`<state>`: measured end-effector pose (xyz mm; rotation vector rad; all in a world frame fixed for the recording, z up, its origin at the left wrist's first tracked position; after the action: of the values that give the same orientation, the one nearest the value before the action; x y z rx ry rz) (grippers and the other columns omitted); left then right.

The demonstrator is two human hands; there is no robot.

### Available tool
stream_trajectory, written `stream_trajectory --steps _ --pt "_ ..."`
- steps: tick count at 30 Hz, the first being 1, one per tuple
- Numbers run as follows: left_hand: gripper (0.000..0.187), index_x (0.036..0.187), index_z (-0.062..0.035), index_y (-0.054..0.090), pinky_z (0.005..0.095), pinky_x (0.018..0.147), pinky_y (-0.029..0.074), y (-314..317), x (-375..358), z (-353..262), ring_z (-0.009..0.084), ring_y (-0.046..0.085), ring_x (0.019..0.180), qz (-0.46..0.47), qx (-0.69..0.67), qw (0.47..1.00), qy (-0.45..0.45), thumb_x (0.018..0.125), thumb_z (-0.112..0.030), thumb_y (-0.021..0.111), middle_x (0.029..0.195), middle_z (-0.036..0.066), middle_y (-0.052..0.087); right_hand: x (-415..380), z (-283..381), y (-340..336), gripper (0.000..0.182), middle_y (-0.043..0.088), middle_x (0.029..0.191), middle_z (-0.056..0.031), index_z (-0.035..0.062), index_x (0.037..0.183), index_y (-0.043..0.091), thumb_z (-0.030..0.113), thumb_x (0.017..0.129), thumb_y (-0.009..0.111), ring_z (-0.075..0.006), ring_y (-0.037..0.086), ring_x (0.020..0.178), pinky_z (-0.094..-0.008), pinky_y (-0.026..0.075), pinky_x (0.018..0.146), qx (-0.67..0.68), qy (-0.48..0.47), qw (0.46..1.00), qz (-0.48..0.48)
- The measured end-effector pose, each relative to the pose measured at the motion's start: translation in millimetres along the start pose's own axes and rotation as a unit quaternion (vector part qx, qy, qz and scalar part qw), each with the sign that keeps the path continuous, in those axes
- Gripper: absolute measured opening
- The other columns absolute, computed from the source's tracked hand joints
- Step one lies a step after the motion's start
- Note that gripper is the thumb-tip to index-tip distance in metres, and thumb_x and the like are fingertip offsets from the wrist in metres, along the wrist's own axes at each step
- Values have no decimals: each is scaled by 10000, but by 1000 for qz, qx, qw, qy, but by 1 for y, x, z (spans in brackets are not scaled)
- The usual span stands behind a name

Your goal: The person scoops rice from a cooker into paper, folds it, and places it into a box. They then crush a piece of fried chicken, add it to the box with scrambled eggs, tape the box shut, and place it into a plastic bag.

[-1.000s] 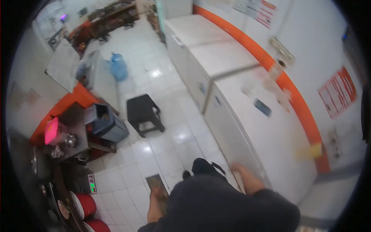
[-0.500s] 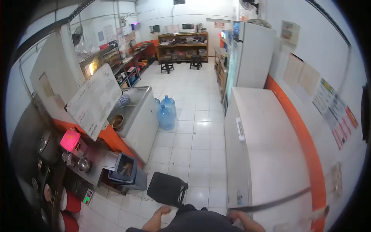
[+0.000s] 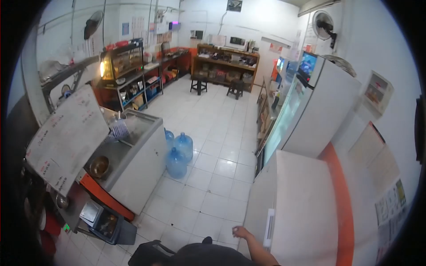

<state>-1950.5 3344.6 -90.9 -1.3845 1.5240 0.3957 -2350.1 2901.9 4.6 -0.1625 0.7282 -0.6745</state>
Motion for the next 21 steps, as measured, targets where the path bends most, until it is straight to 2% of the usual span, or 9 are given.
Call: stream_trajectory --steps 2,3,4,6,12,15,18,20,21 --pt "426 1095 -83 705 477 845 516 -65 134 -100 368 663 963 7 135 989 67 858 -404 557 1005 198 712 98 -199 -4 303 720 767 -105 54 950 725 312 861 594 -238 678 649 -403 535 589 -306 -161 925 157" --pt "429 1098 -83 704 476 842 516 -104 199 -160 369 664 955 -12 176 979 103 855 -405 557 1000 199 713 78 -205 -16 238 707 969 -151 58 882 704 276 889 608 -302 677 881 -419 549 771 -352 23 907 230" --pt "433 1101 -83 704 475 838 516 -148 265 -227 369 665 948 -61 155 978 127 853 -407 558 994 199 713 57 -223 -37 298 704 961 -157 69 965 712 333 921 579 -288 671 922 -398 544 820 -338 39 915 217" --pt "541 1314 -59 605 429 1105 395 -237 291 -401 365 502 1307 -177 70 951 243 975 -463 482 1388 206 558 24 -178 -87 319 698 1000 -150 67 1027 686 349 926 576 -288 673 928 -409 545 826 -119 204 960 154" --pt "369 1256 -42 605 347 851 547 -422 326 -742 215 686 1005 -171 -148 882 412 956 -257 627 1125 157 694 167 -83 -240 434 680 1116 -131 61 1213 606 398 941 566 -287 679 945 -442 548 845 8 258 955 147" --pt "370 1276 -38 586 346 835 534 -462 411 -767 209 676 930 -169 -144 892 393 953 -220 595 1007 119 703 319 -35 -339 510 671 1173 -122 58 1306 567 422 949 561 -287 682 954 -458 549 854 -39 242 946 213" --pt "504 1242 -62 613 468 941 488 -466 526 -679 379 638 1067 -252 63 924 280 937 -461 574 1128 195 684 509 34 -450 543 684 1181 -133 47 1297 598 434 916 616 -306 690 956 -488 555 844 -86 259 938 211" --pt "509 1176 -58 618 496 949 477 -465 543 -602 381 606 1138 -154 134 967 151 964 -500 482 1223 234 643 665 52 -516 382 723 1082 -138 59 1168 669 315 885 653 -289 714 817 -437 587 720 -256 -28 929 267" --pt "473 1059 -58 668 476 903 499 -455 556 -547 362 648 1036 -105 232 959 124 965 -483 484 1102 229 683 699 137 -540 276 725 1003 -125 45 1063 699 245 878 661 -247 714 806 -395 582 689 -294 3 930 219"
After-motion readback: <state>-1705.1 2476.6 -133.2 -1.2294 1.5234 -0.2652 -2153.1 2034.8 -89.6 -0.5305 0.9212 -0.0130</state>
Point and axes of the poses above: each hand's wrist, its own x-axis towards the middle knuckle, its own y-axis out of the palm, z = x × y, the point moved 2 cm from there along x, towards the middle knuckle
